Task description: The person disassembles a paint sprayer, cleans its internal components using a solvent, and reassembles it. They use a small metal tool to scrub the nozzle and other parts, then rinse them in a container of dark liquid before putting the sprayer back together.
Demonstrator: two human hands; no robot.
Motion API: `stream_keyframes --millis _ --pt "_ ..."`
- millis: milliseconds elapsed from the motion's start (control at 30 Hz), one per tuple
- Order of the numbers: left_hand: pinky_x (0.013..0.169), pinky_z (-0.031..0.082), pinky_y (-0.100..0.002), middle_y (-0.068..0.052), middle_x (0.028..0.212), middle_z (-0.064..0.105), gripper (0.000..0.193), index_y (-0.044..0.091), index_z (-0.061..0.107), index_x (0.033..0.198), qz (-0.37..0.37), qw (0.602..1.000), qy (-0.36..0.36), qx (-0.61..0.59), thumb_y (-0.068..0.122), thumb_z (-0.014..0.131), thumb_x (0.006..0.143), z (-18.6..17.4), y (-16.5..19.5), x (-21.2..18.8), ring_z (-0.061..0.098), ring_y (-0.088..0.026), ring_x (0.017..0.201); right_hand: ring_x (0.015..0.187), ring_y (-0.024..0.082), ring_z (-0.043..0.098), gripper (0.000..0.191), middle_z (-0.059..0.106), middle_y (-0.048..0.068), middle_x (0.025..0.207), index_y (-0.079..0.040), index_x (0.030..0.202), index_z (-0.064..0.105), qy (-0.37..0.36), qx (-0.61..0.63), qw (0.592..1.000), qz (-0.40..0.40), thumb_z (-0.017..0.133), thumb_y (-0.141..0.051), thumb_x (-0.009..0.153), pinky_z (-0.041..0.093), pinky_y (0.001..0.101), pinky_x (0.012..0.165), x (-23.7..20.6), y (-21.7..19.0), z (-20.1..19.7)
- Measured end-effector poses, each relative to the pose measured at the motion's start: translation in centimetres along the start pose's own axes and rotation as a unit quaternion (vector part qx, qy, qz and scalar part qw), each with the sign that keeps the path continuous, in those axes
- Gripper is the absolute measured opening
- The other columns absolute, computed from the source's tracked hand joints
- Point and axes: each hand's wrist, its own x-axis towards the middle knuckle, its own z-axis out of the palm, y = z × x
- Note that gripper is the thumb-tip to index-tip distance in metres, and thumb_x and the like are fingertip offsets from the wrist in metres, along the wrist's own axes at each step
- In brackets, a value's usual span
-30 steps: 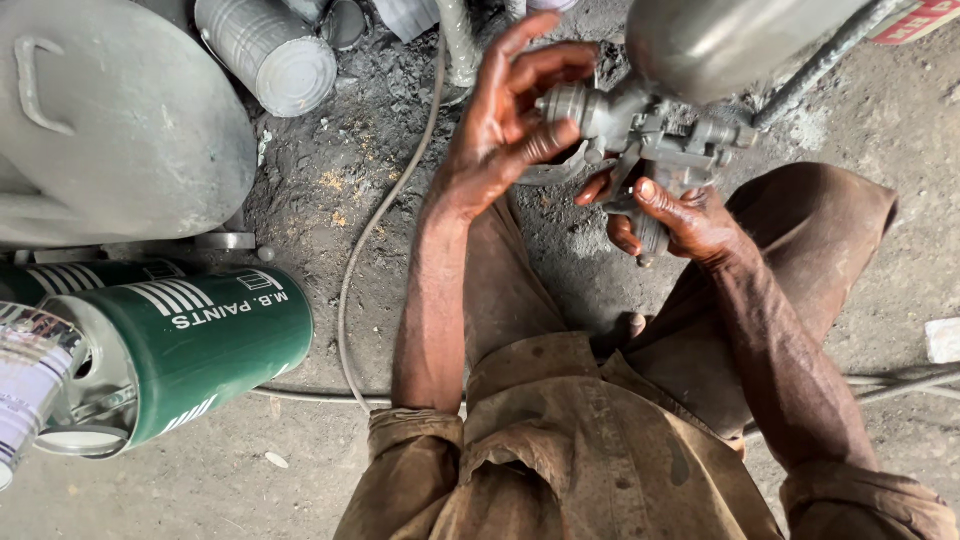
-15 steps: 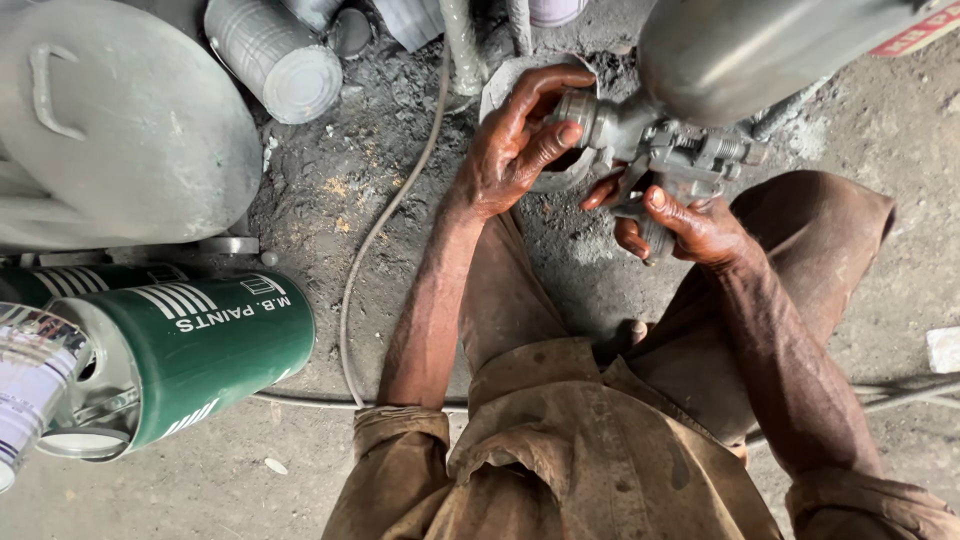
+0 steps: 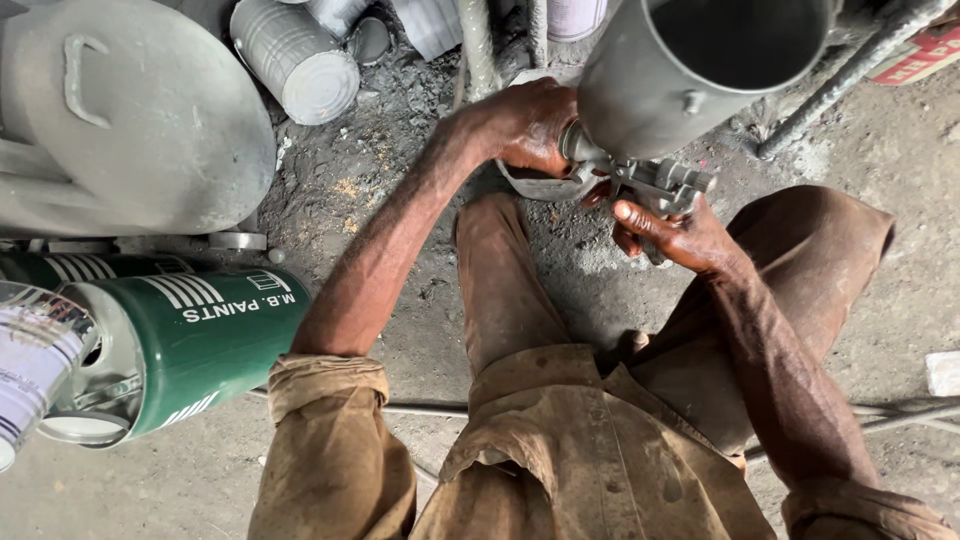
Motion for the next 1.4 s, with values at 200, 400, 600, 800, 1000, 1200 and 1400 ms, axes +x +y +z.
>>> stream_keyframes --millis 200,400,600,800,1000,1200,1400 --pt "0.092 0.065 -0.037 -0.005 0.109 0.077 0.039 0.01 0.06 0.135 0.336 0.862 0.188 0.329 0.012 0.076 0.099 2.5 -4.5 1.7 0.075 -0.017 0.097 0.047 0.011 0.06 0.038 0.074 0.008 0.086 -0.002 0.122 0.066 0.04 0.01 0.999 0.019 0.063 -0.031 0.099 0.051 0.0273 0.037 0.2 -0.4 0.8" --pt "0.091 0.062 -0.039 -0.006 0.113 0.076 0.051 0.013 0.056 0.135 0.385 0.786 0.286 0.39 0.026 0.085 0.095 3.4 -5.2 4.0 0.074 -0.018 0.101 0.052 0.009 0.057 0.041 0.075 0.007 0.108 -0.005 0.135 0.054 0.04 0.14 0.989 -0.02 0.061 -0.027 0.101 0.05 0.0231 0.042 0.7 0.5 1.0" --pt "0.104 0.065 -0.036 -0.016 0.136 0.062 0.074 0.01 0.038 0.156 0.302 0.802 0.346 0.382 0.011 0.073 0.091 1.5 -5.8 0.8 0.069 -0.029 0.12 0.051 0.012 0.062 0.031 0.064 0.005 0.074 -0.001 0.101 0.061 0.089 0.002 0.996 -0.013 0.059 -0.03 0.111 0.055 0.0282 0.041 1.2 1.8 0.4" --pt "0.111 0.064 -0.038 -0.007 0.147 0.061 0.044 0.017 0.048 0.147 0.151 0.893 0.366 0.214 0.014 0.071 0.11 4.1 -9.2 -3.7 0.066 -0.022 0.133 0.048 0.013 0.058 0.03 0.062 0.005 0.07 -0.004 0.104 0.055 0.117 -0.089 0.988 0.039 0.063 -0.033 0.107 0.051 0.0294 0.04 1.2 2.0 0.5" --pt "0.121 0.043 -0.057 -0.024 0.155 0.042 0.091 0.001 0.027 0.157 0.261 0.897 0.351 -0.055 0.035 0.082 0.093 9.6 -6.6 -5.3 0.046 -0.04 0.145 0.052 0.016 0.063 0.028 0.069 0.009 0.079 -0.002 0.107 0.061 0.134 -0.129 0.982 0.041 0.066 -0.029 0.106 0.055 0.0336 0.043 1.0 5.1 0.6" --pt "0.119 0.046 -0.055 -0.023 0.154 0.041 0.101 0.003 0.022 0.157 0.141 0.851 0.386 -0.328 0.041 0.085 0.087 18.4 -2.5 -4.0 0.047 -0.038 0.144 0.08 0.031 0.074 0.037 0.07 0.022 0.099 0.008 0.12 0.06 0.089 -0.297 0.95 0.028 0.069 -0.01 0.089 0.066 0.0401 0.067 -1.4 11.3 0.8" --pt "0.119 0.046 -0.055 -0.023 0.154 0.041 0.102 0.004 0.022 0.157 0.157 0.812 0.453 -0.332 0.04 0.086 0.086 19.2 -3.9 -1.6 0.047 -0.038 0.144 0.123 0.028 0.065 0.052 0.062 0.018 0.139 -0.007 0.142 0.055 -0.043 -0.282 0.957 -0.062 0.072 -0.023 0.096 0.06 0.0442 0.101 -2.5 16.2 -1.2"
